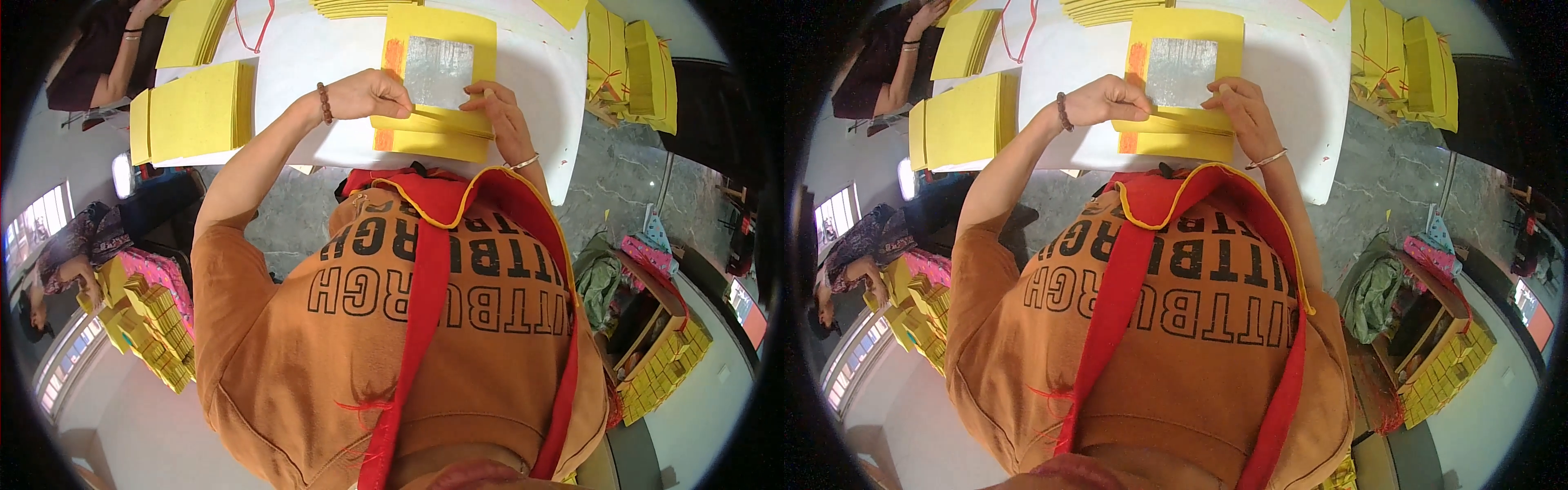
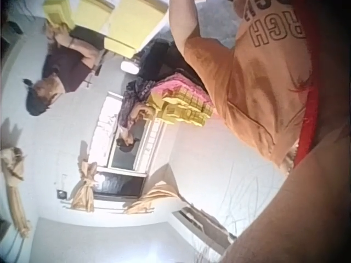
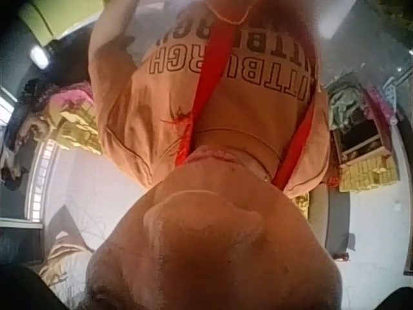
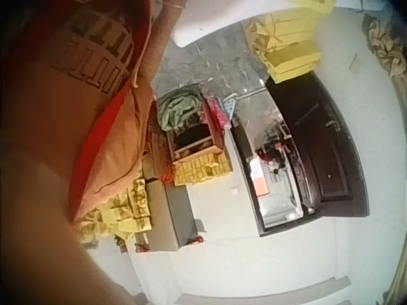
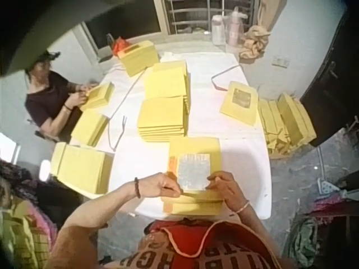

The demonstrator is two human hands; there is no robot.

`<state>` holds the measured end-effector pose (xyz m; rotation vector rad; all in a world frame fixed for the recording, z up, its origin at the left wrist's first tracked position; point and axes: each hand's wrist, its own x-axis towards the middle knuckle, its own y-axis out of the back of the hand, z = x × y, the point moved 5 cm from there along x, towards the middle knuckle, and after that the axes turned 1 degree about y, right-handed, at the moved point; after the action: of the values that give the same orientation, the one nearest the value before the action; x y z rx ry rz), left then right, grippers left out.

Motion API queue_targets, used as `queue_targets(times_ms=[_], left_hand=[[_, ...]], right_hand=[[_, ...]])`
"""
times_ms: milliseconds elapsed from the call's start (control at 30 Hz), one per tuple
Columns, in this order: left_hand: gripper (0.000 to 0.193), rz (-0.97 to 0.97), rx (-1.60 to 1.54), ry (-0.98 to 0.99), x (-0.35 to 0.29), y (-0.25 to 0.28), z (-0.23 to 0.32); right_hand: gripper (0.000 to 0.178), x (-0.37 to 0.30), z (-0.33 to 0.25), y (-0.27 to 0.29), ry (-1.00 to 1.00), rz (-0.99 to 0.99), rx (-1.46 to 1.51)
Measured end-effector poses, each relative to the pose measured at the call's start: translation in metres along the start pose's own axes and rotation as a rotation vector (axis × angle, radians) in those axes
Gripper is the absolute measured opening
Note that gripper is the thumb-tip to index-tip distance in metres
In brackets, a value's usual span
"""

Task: Folding and stacking sheets of yellow paper with silver foil centers, commonly known as joss paper.

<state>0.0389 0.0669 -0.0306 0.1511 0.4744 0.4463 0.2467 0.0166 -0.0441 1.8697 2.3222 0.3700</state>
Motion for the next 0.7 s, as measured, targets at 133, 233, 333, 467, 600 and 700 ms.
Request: queue_targets(times_ms=[133, 233, 333, 467, 600, 700], left_hand=[[0.018, -0.03, 0.005, 0.037, 0.001, 0.002, -0.002], [0.017, -0.03, -0.011, 0.016, 0.002, 0.004, -0.005], [0.017, -0.024, -0.062, -0.015, 0.001, 0.005, -0.005], [0.016, 0.012, -0.146, -0.016, 0.002, 0.007, -0.016], [0.015, -0.003, -0.139, -0.027, 0.002, 0.008, -0.011], [0.016, 0.008, -0.19, -0.054, 0.002, 0.005, -0.009]], right_hand=[[0.042, 0.001, -0.001, 0.001, -0.016, -0.007, 0.021], [0.038, 0.001, 0.003, 0.003, 0.02, -0.052, 0.026], [0.028, -0.003, 0.005, 0.005, 0.11, -0.126, -0.007], [0.039, -0.006, -0.008, -0.003, 0.184, -0.205, -0.198], [0.042, -0.005, -0.003, -0.004, 0.189, -0.182, -0.225], [0.039, -0.005, 0.0, -0.005, 0.186, -0.182, -0.25]])
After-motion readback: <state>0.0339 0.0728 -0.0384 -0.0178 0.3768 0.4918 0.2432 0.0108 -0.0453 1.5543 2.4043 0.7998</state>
